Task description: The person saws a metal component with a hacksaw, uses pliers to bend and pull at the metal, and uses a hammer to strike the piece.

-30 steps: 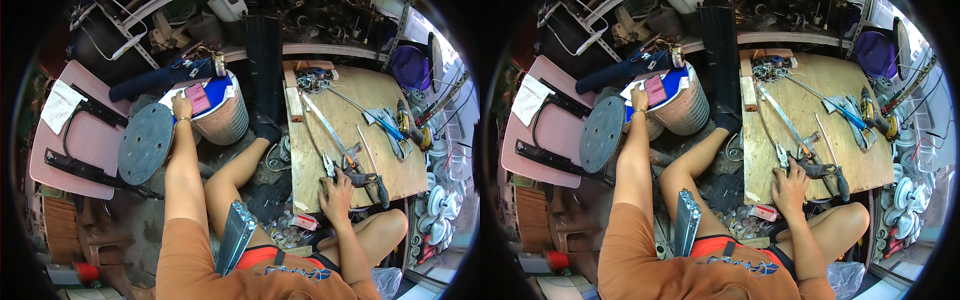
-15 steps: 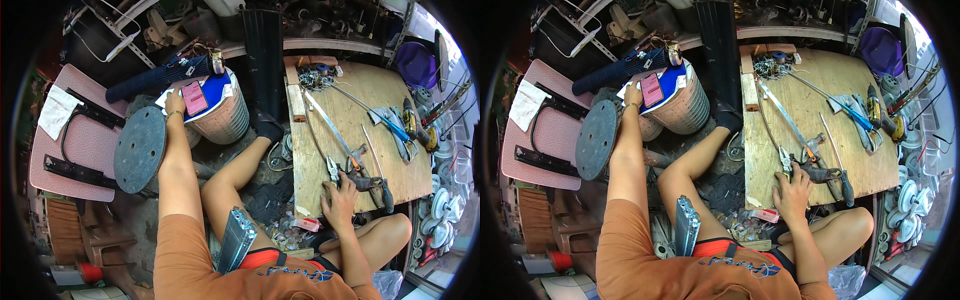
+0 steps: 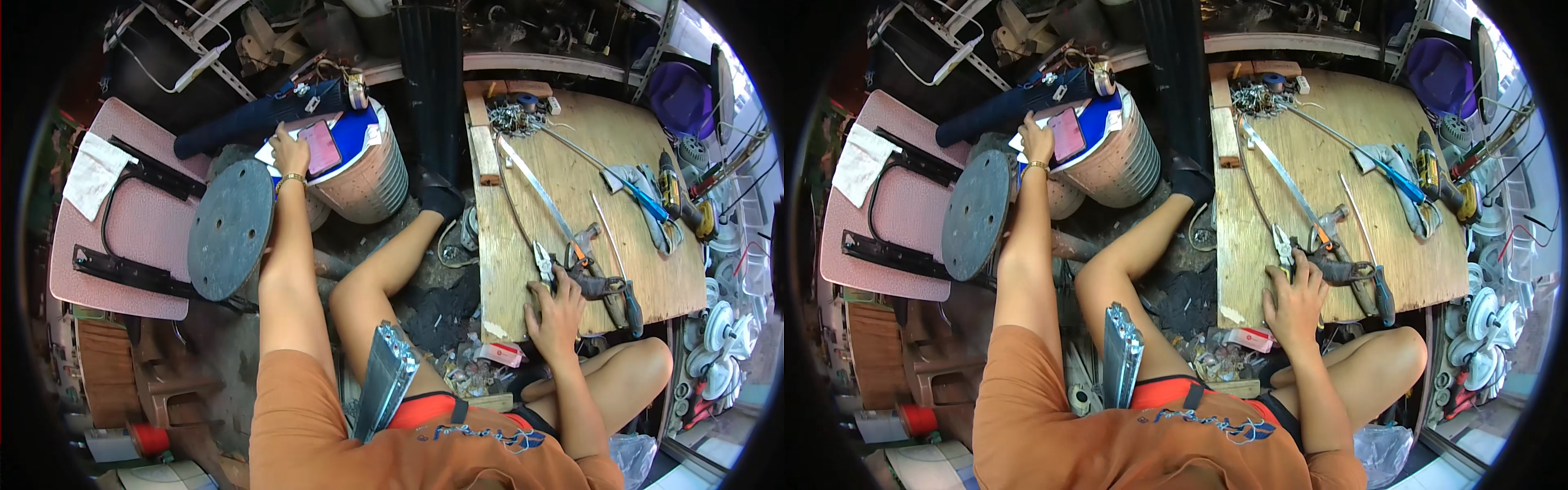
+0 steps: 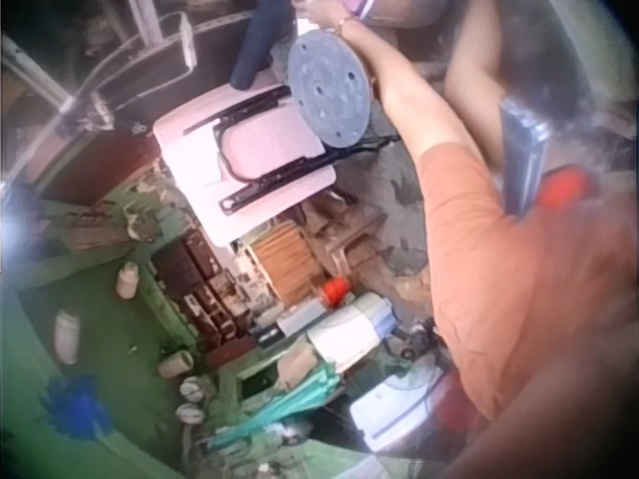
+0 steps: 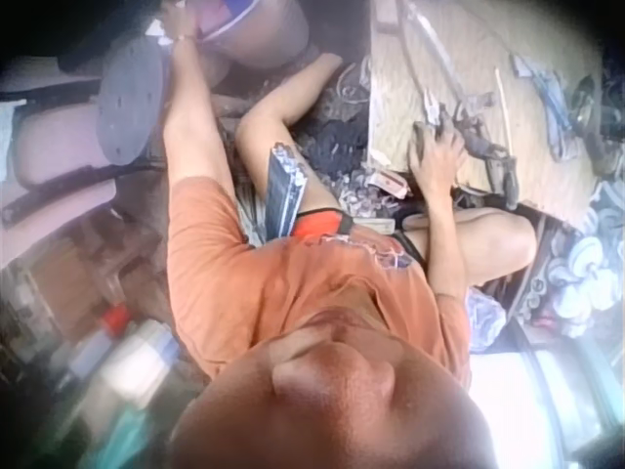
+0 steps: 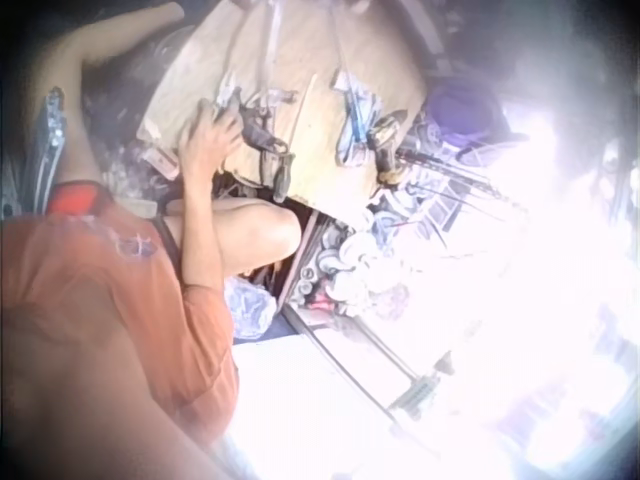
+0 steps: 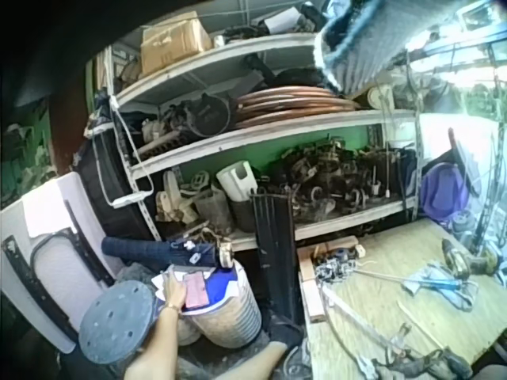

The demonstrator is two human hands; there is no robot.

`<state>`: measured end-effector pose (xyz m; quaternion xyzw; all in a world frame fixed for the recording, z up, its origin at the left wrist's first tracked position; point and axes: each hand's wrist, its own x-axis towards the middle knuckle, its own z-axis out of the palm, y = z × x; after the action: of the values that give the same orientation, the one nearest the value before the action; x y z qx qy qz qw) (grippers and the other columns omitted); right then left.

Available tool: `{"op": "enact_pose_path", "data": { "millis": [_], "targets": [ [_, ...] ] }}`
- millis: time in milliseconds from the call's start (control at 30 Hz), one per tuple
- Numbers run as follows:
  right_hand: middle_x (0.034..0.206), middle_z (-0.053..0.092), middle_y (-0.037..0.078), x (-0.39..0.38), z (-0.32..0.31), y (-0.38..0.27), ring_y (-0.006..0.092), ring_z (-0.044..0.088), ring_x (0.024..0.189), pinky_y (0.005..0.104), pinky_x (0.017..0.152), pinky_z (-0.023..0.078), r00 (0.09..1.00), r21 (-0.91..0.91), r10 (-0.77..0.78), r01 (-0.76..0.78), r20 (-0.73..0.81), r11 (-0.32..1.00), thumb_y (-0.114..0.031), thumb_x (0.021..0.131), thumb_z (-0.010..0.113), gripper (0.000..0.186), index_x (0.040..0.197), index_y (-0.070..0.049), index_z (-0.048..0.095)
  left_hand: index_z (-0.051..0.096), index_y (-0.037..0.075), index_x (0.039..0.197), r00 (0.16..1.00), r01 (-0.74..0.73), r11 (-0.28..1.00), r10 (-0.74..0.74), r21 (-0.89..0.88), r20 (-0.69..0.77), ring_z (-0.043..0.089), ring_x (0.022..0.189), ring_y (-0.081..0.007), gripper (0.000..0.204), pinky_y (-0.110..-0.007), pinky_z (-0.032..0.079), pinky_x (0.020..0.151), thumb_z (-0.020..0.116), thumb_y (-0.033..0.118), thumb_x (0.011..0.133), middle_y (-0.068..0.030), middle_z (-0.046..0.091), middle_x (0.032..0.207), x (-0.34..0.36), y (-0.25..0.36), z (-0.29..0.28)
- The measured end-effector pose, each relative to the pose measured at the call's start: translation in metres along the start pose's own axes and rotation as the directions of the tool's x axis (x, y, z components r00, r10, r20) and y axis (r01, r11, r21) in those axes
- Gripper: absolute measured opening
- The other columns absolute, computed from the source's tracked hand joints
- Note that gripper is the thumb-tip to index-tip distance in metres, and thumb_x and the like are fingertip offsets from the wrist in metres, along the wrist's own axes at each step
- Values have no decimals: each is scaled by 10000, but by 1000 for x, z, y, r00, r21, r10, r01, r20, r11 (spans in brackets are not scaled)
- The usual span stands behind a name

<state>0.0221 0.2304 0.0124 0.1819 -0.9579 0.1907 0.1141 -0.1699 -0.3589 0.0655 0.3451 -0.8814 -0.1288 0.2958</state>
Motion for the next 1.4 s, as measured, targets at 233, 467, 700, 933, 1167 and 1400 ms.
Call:
{"op": "enact_pose_path", "data": {
  "millis": [233, 467, 700, 933, 1167, 1400],
  "targets": [
    [1511, 478, 160, -14, -11, -1, 387, 452, 1321, 513, 1055, 356, 999, -49, 5, -6, -33, 999, -180, 775, 800, 412, 1179, -157, 725, 401, 9, 1563, 883, -137, 683, 413, -718, 224, 431, 1438, -318, 651, -433, 334, 1200, 635, 192, 984, -173, 492, 1494, -184, 27, -100],
    [1089, 687, 113, -63, 4, -77, 324, 647, 1072, 488, 982, 430, 935, 641, -253, 37, 249, 766, -165, 838, 761, 187, 1009, -100, 719, -11, 53, 1667, 699, -348, 830, 539, -435, 470, 257, 1538, -486, 1651, -546, 239, 1262, 934, 727, 495, -308, 219, 1667, -431, -77, -251],
    [1016, 678, 151, -146, 78, -142, 378, 672, 961, 468, 847, 562, 711, 637, -647, 370, 275, 677, -175, 824, 762, 243, 1013, -49, 676, 34, 29, 1672, 757, 284, 815, 132, -505, 640, 535, 1350, -369, 1443, -453, 429, 1138, 967, 415, 641, -247, 512, 1475, -507, -92, -240],
    [975, 691, 179, -171, 91, -132, 414, 692, 934, 504, 798, 561, 592, 671, -575, 78, 564, 738, -153, 810, 803, 248, 963, -56, 633, 313, -42, 1607, 788, 284, 777, 146, -562, 599, 471, 1436, -355, 1237, -457, 381, 1195, 889, 523, 669, -248, 468, 1555, -489, -146, -266],
    [881, 652, 110, -161, 85, -129, 244, 615, 835, 379, 780, 506, 565, 730, -474, -417, 675, 542, -198, 962, 725, 176, 948, -41, 644, 474, -2, 1455, 922, 319, 569, 1, -758, 388, 615, 1180, -270, 1020, -441, 501, 1047, 880, 568, 713, -149, 577, 1364, -489, -207, -295],
    [841, 716, 118, -119, 84, -173, 231, 679, 797, 388, 743, 526, 429, 753, -652, -111, 625, 649, -295, 960, 740, 261, 974, -35, 726, 405, 56, 1542, 963, 242, 435, 2, -867, 270, 622, 1236, -357, 978, -632, 524, 1073, 844, 411, 743, -191, 527, 1467, -478, -220, -316]
  ]
}}
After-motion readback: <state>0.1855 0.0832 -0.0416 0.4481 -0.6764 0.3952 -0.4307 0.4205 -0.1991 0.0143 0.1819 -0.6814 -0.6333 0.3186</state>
